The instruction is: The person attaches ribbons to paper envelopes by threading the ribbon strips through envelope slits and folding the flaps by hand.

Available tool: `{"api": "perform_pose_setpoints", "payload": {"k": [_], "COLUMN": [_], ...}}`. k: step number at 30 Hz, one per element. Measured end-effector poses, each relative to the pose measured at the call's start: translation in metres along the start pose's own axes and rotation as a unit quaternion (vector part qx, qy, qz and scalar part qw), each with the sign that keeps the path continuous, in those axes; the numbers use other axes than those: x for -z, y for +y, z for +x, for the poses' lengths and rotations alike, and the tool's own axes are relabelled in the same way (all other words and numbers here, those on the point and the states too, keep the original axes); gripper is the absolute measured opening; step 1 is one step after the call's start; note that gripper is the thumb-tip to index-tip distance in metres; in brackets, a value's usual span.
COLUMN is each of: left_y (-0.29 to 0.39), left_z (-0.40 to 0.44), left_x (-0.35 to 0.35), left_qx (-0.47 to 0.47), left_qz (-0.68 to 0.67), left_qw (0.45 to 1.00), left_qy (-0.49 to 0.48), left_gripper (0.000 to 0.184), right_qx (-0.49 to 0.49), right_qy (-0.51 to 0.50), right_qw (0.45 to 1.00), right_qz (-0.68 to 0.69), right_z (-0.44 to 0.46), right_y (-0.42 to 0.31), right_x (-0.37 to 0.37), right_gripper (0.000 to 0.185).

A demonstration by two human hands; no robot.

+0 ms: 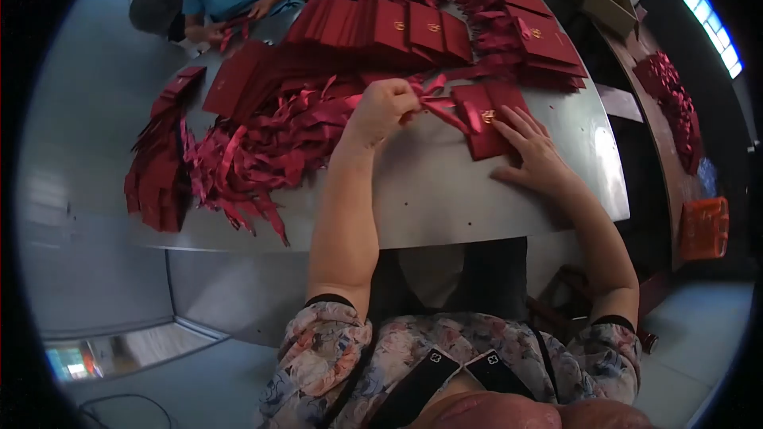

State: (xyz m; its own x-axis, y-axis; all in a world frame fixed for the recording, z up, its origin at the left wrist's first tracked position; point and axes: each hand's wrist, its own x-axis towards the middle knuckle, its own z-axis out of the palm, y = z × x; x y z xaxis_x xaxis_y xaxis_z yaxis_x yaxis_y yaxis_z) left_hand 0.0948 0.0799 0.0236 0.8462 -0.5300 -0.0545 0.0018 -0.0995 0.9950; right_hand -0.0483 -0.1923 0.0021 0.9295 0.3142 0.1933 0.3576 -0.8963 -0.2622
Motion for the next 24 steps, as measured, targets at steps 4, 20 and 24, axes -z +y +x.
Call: {"api": "perform_pose_setpoints", "payload": {"k": [4,20,24], "left_y": [0.013,-0.007,0.002], "left_z": [-0.013,0.009,0.001], "left_x": [-0.015,-0.009,-0.019], "left_qx": [-0.032,-0.135,-0.279], "left_qz": [-0.294,0.066,0.173], "left_qw": [0.951,0.958,0.847], "left_qy": [-0.087,0.244,0.418], "left_gripper": [0.002,0.034,0.041], "right_qx": [-0.031,-0.177,-0.139], "right_qy": [0.081,-0.070,0.004], "right_qw": [0.996,0.974,0.983], "right_qz": [0.002,0.126,0.124], "right_z": [-0.004,0.044,0.077], "right_y": [-0.010,0.019,-0.002], "right_x": [-0.001,0.072,0.061], "right_gripper": [0.059,0.053,0.040]}}
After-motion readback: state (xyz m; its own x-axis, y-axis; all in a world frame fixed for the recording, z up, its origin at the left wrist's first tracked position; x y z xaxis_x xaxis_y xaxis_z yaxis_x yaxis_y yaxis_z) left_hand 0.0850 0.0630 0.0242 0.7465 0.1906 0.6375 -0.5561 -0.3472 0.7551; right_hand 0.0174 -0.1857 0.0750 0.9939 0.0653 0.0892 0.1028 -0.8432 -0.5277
